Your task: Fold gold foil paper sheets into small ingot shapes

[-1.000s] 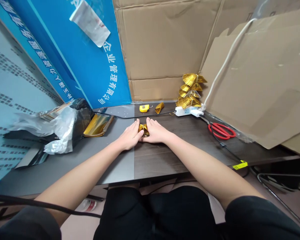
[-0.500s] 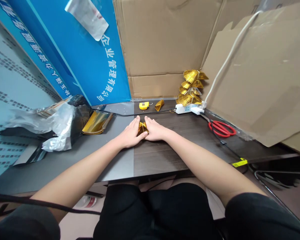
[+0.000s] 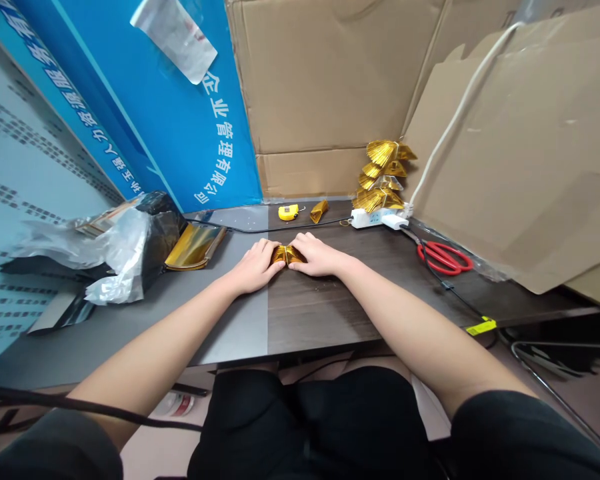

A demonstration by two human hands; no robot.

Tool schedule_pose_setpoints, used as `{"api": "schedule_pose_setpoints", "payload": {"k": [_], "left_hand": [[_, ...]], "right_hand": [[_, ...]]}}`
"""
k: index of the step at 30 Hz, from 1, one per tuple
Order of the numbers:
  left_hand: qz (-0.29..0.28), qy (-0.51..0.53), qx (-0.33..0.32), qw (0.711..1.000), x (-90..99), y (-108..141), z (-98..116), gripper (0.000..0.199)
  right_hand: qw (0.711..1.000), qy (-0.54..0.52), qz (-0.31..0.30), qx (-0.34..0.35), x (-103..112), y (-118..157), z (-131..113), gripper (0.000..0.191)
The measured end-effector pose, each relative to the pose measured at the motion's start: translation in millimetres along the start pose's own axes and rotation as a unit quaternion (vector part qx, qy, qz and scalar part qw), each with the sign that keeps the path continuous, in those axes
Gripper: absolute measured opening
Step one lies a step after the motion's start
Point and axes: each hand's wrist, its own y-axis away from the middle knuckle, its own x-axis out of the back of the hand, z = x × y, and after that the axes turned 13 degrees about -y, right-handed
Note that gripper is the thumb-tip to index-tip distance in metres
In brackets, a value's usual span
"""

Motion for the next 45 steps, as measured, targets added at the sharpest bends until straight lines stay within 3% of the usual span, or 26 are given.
{"api": "schedule_pose_setpoints", "payload": {"k": [8, 18, 41, 45], "left_hand": [[-0.01, -0.042, 0.022, 0.999, -2.7, -2, 6, 0.032], [-0.015, -0.074, 0.029, 0.997, 1.0, -3, 8, 0.029], [-0.024, -0.064, 0.028, 0.997, -3.2, -5, 9, 0.027], [-0.017, -0.057, 0.029, 0.998, -4.1, -5, 8, 0.027]], "right_hand": [[0.998, 0.038, -0.022, -0.051, -8, -4, -3, 0.015], [0.995, 0.057, -0.031, -0.072, -7, -5, -10, 0.014], [0.994, -0.074, 0.065, 0.057, -13, -10, -3, 0.013], [0.989, -0.108, 0.081, 0.059, -14, -8, -2, 0.036]]}}
